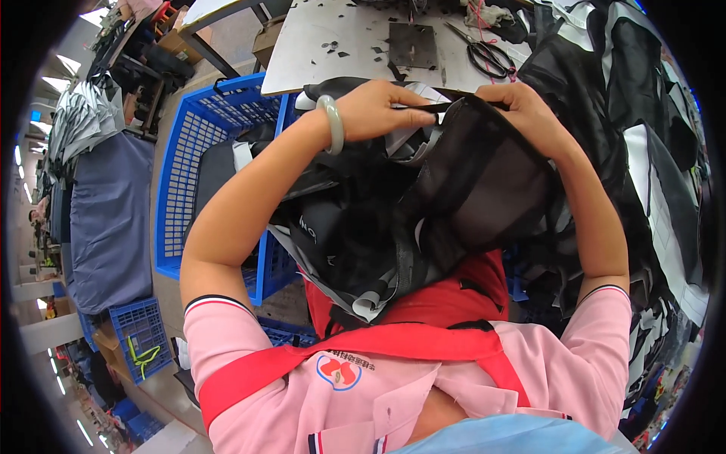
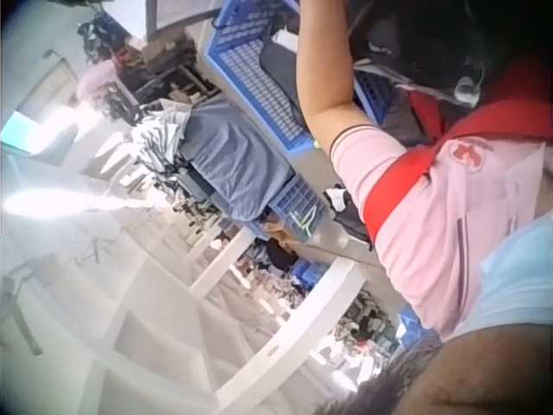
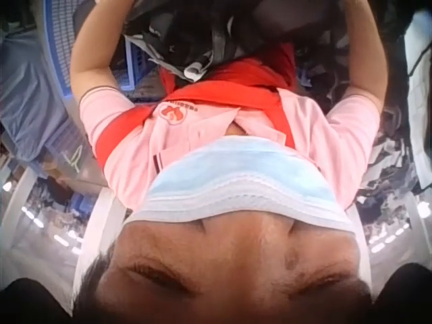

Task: Assembling and sewing various panels and straps to manufacture outdoor bags at an industrial sewing machine.

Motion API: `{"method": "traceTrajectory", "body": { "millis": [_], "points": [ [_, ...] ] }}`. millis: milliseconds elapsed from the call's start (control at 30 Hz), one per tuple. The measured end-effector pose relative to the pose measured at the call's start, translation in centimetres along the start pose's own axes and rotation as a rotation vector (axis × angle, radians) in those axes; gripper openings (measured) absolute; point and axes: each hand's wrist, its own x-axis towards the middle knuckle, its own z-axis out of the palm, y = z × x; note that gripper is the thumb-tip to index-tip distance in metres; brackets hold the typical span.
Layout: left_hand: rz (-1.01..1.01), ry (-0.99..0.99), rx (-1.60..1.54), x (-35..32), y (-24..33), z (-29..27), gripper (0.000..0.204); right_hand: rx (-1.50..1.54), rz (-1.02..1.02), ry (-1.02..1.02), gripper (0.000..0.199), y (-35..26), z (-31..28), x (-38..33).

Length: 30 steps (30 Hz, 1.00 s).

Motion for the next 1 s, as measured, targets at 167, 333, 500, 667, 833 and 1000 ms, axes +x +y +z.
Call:
{"method": "traceTrajectory", "body": {
  "millis": [167, 333, 500, 667, 833, 1000],
  "points": [
    [-0.030, 0.151, 0.230, 0.0, 3.9, -0.7, 0.023, -0.154, -0.063, -0.001, 0.018, -0.3, -1.2, 0.6],
    [0.072, 0.264, 0.097, 1.5, 7.9, -4.0, 0.019, -0.144, -0.113, 0.058, 0.023, -4.8, -2.6, 0.3],
    [-0.079, 0.273, 0.095, 3.9, 3.9, -4.3, 0.022, -0.083, -0.034, 0.080, 0.019, -0.5, -3.7, 4.3],
    [-0.143, 0.091, 0.084, 4.8, 1.6, -4.9, 0.024, 0.038, -0.050, 0.055, 0.015, 2.9, -4.1, 6.0],
    [-0.244, 0.244, -0.120, 7.0, -0.2, -5.8, 0.026, 0.024, 0.004, 0.098, 0.023, 3.3, -5.3, 8.7],
    [-0.146, 0.297, 0.070, 7.4, -0.8, -5.0, 0.026, -0.293, 0.094, 0.001, 0.037, 2.2, -5.5, 9.5]
  ]
}}
